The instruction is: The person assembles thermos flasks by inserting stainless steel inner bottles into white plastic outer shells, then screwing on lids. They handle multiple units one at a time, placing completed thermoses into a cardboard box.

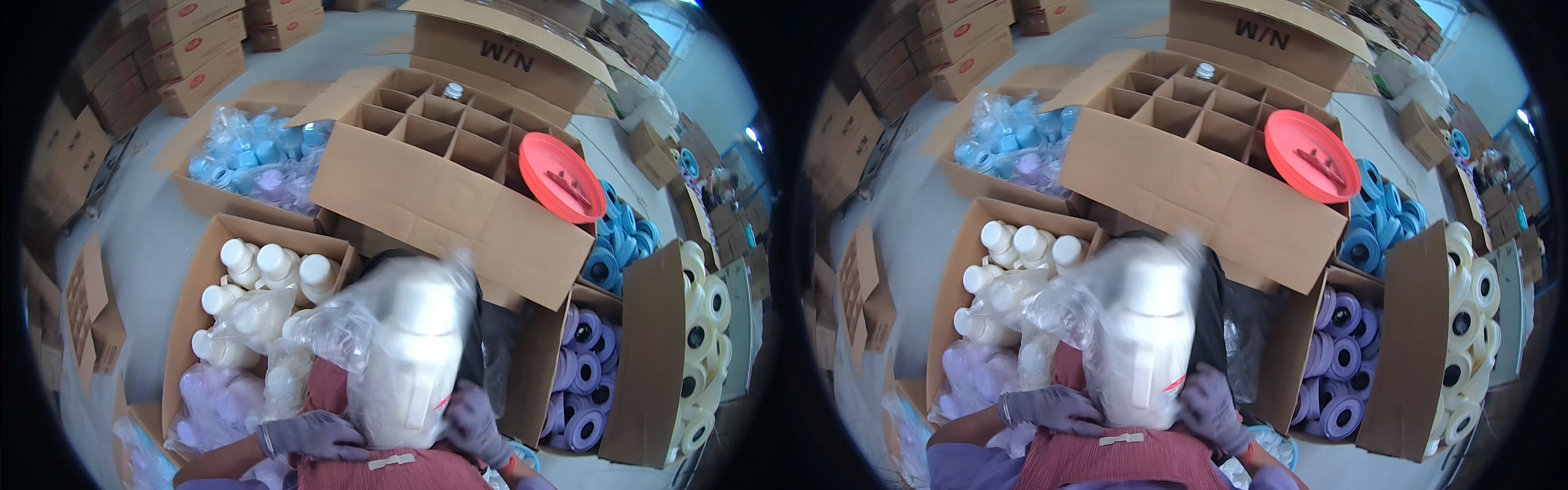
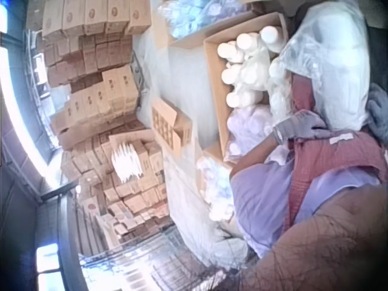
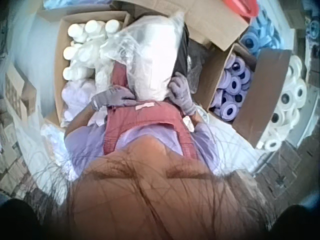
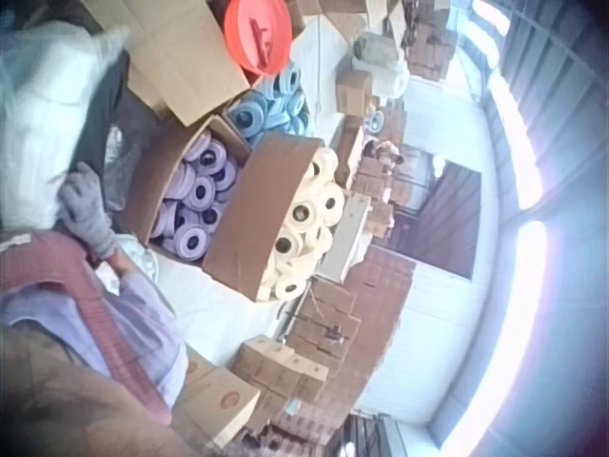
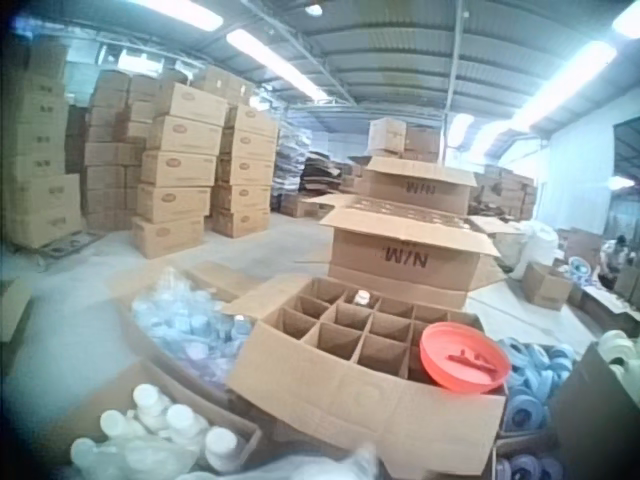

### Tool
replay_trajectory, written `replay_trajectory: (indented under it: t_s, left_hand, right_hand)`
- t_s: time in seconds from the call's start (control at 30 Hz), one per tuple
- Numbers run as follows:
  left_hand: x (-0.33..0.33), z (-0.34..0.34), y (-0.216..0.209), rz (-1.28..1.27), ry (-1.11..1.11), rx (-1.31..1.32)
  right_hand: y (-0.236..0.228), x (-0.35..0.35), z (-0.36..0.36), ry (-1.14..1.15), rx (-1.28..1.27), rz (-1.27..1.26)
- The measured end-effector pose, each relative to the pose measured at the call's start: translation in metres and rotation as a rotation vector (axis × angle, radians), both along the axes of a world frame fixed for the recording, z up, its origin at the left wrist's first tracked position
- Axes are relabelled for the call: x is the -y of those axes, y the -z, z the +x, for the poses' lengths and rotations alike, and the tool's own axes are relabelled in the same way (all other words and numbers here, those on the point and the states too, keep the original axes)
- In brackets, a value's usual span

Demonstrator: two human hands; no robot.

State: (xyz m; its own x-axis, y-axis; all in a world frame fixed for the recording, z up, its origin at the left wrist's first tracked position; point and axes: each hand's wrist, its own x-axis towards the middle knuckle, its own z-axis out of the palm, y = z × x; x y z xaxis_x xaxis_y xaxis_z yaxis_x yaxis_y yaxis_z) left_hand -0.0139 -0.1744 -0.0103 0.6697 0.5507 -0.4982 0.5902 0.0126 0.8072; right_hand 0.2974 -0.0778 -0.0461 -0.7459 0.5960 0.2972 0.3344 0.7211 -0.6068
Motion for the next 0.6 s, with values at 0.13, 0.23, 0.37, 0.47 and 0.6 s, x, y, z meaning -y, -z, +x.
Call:
replay_trajectory:
  t_s: [0.13,0.23,0.37,0.47,0.6]
  left_hand:
    - [-0.032,-0.002,-0.056,0.191,-0.643,0.028]
    - [-0.054,0.066,-0.068,0.850,-0.808,-0.173]
    - [-0.041,0.013,-0.042,0.503,-0.876,-0.093]
    - [0.018,-0.061,0.012,-0.089,-1.112,0.280]
    - [0.144,-0.083,0.071,-0.132,-1.360,0.478]
  right_hand:
    - [0.012,0.026,0.027,-0.254,0.248,-0.042]
    - [-0.004,0.022,0.014,-0.290,0.298,0.041]
    - [0.034,0.039,0.040,-0.230,0.029,0.060]
    - [0.055,0.031,0.048,-0.391,0.110,-0.630]
    - [-0.022,0.012,-0.091,-0.514,-0.357,-0.567]
